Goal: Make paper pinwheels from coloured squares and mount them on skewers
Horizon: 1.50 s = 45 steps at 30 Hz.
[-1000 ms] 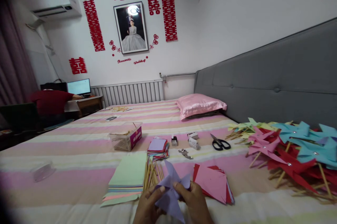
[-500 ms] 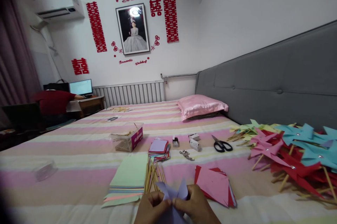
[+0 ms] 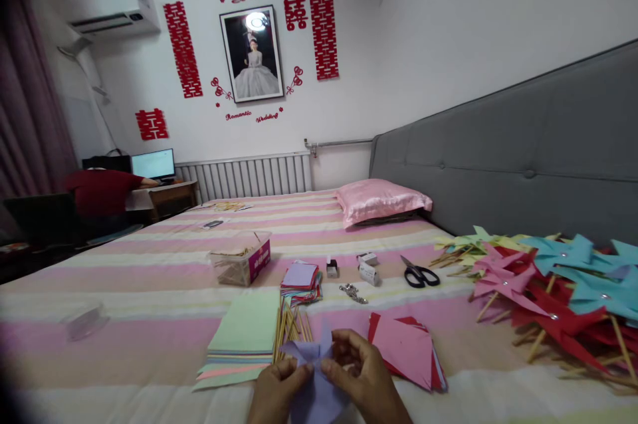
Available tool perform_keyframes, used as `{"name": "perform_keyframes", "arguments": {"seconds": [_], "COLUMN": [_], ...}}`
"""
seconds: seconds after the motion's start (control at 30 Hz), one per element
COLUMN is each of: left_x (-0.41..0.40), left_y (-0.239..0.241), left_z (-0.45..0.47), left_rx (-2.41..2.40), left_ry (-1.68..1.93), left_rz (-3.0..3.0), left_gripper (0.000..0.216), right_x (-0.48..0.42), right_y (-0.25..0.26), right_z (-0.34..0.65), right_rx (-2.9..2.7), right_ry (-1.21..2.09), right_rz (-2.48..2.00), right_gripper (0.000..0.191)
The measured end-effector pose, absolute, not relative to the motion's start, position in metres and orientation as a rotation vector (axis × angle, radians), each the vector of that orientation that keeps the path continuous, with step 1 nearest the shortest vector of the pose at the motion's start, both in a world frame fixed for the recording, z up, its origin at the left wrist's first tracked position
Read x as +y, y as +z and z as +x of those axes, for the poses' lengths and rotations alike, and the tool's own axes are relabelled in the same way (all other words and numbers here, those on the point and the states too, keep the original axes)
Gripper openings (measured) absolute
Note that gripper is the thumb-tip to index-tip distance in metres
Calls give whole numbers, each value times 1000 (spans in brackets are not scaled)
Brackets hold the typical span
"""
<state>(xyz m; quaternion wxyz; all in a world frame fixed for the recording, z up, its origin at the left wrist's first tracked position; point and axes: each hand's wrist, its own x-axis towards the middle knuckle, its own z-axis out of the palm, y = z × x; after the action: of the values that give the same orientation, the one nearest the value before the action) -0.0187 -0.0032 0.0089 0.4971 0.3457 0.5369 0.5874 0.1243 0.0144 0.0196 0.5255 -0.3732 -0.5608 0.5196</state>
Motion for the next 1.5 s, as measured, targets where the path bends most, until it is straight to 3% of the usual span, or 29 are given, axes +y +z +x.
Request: {"name": "perform_keyframes", "arguments": {"seconds": [0.07, 0.17, 0.27, 0.43, 0.73, 1.07, 1.5], "left_x": [-1, -1, -3, -9, -6, -3, -2], "left_y": [8, 9, 14, 20, 12, 9, 9], "left_z": [-26, -33, -34, -30, -27, -23, -13], "left_rx": [1288, 1235, 1152, 1040, 1027, 1235, 1352], "left_ry": [1455, 1484, 1490, 1491, 1484, 1576, 1651], "left_rz": [777, 679, 602, 543, 598, 712, 832], "left_gripper": [30, 25, 19, 19, 19, 28, 28], "right_x": [11, 4, -2, -7, -3, 6, 0], "right_y": [25, 31, 31, 28, 25, 3, 13], "right_z": [127, 130, 126, 114, 112, 99, 96], "right_rx": [-1331, -1431, -1622, -1819, -1696, -1422, -1240], "right_ry": [1032, 790, 904, 1096, 1173, 1225, 1138], "right_rz": [-940, -973, -933, -965, -912, -1003, -1033], "right_gripper": [38, 23, 17, 30, 11, 39, 35]}}
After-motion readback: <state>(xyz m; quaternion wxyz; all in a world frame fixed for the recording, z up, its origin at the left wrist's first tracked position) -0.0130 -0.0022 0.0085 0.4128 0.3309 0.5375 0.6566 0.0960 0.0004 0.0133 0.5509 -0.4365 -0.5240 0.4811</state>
